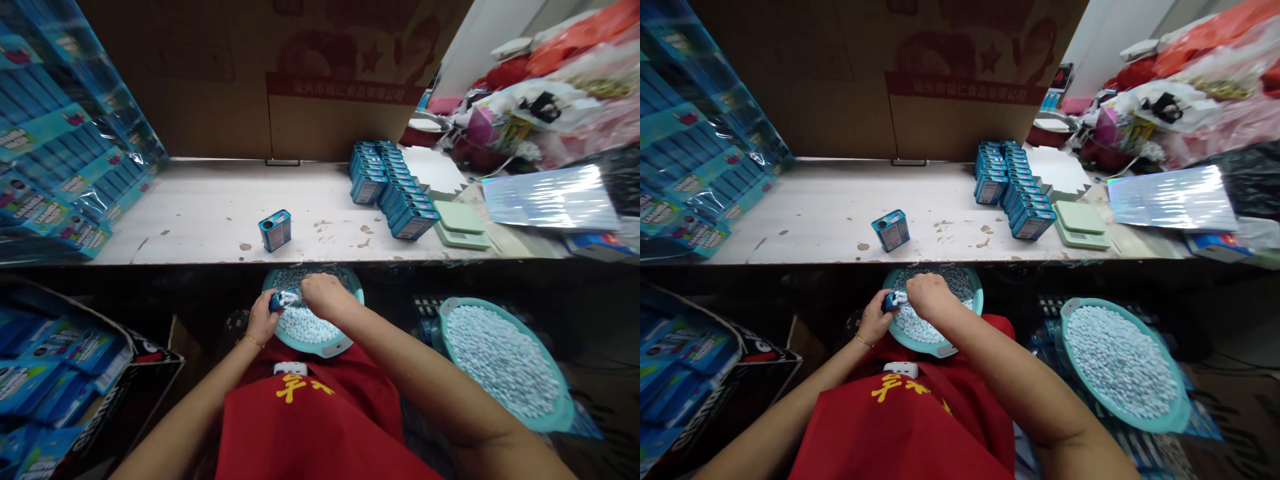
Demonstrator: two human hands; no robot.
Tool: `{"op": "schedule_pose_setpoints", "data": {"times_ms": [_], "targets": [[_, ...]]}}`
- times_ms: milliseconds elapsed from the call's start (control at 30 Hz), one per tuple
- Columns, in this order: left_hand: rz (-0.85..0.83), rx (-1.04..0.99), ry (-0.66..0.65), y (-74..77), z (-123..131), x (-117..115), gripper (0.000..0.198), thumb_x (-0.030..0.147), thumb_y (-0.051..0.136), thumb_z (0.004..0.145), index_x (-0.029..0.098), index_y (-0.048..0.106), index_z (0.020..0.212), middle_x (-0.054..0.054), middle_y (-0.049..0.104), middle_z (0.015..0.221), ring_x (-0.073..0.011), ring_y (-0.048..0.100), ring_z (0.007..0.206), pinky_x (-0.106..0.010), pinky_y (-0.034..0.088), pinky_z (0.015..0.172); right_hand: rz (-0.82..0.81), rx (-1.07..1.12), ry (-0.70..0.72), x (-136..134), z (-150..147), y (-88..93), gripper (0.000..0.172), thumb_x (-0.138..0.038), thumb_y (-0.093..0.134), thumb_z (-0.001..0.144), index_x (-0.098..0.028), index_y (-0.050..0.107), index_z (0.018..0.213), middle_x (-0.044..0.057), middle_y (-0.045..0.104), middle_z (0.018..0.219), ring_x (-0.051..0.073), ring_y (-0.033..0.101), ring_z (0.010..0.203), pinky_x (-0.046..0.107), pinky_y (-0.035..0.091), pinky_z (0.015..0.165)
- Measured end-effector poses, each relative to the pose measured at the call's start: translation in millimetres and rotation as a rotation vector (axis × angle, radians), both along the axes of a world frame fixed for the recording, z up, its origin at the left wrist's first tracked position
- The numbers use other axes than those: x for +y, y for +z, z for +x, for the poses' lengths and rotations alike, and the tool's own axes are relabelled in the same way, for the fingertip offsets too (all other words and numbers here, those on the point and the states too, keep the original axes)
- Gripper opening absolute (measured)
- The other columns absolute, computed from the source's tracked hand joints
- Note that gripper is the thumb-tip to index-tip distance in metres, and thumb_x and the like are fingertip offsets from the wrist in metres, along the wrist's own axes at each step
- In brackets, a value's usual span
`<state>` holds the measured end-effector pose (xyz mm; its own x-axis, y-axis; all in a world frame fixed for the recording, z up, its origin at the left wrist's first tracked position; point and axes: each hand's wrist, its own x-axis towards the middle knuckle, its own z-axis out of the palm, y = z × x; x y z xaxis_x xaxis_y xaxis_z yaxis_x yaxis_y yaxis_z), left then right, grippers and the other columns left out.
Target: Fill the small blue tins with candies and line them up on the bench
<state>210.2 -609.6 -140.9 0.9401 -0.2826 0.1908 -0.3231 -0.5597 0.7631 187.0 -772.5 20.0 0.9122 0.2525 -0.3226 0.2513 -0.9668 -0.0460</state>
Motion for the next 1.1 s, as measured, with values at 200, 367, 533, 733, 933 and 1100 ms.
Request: {"op": "schedule_pose_setpoints", "data": {"times_ms": [200,367,533,733,933,1100], "targets": [[-0.055,0.022,0.015,-3.5,1,3,0.037,0.017,0.053,0.065,0.019,0.048,0.101,-0.004,0.057,0.095,-0.0191,0.054,0.088,-0.034,0.042,0.082,0.041,-0.108,0.005,-20,-16,-2.8,0.028,-0.010,0.035,0.079,-0.017,0.061,0.087,0.009,0.060,0.088,0.017,0.057,0.080,0.024,0.041,0.066],[-0.122,0.062,0.019,-9.2,0,6,0.038,0.018,0.054,0.064,0.018,0.049,0.102,-0.004,0.057,0.094,-0.0192,0.055,0.088,-0.034,0.042,0.082,0.164,-0.101,-0.078,-56,-26,-25.3,0.033,-0.012,0.036,0.080,-0.026,0.061,0.095,0.002,0.058,0.088,0.012,0.054,0.081,0.020,0.036,0.065],[-0.177,0.062,-0.013,-7.5,-2,4,0.038,0.019,0.055,0.065,0.019,0.048,0.103,-0.004,0.058,0.097,-0.0187,0.055,0.090,-0.033,0.042,0.083,0.298,-0.127,-0.128,-70,-32,-48.1,0.034,-0.016,0.036,0.082,-0.028,0.058,0.104,0.002,0.058,0.088,0.011,0.053,0.084,0.018,0.035,0.069],[-0.089,-0.111,-0.057,1.6,0,18,0.034,0.016,0.053,0.069,0.021,0.051,0.102,-0.004,0.056,0.103,-0.0192,0.051,0.097,-0.037,0.038,0.090,0.153,-0.069,-0.307,-91,-29,-97.4,0.036,-0.010,0.034,0.080,-0.024,0.059,0.103,0.006,0.057,0.097,0.014,0.051,0.092,0.020,0.036,0.071],[-0.100,-0.057,0.046,4.5,1,31,0.033,0.020,0.053,0.070,0.022,0.049,0.103,-0.004,0.056,0.100,-0.0192,0.052,0.094,-0.036,0.040,0.087,0.231,0.091,-0.388,-46,-14,-176.7,0.032,-0.008,0.037,0.078,-0.017,0.064,0.092,0.010,0.062,0.096,0.016,0.055,0.091,0.021,0.038,0.072],[-0.114,0.033,0.139,6.5,-1,36,0.035,0.027,0.056,0.069,0.022,0.047,0.103,-0.003,0.056,0.098,-0.0175,0.053,0.090,-0.033,0.041,0.084,0.418,0.115,-0.407,-30,-9,-192.3,0.031,-0.013,0.040,0.078,-0.018,0.063,0.098,0.003,0.065,0.095,0.012,0.056,0.088,0.018,0.039,0.072]]}}
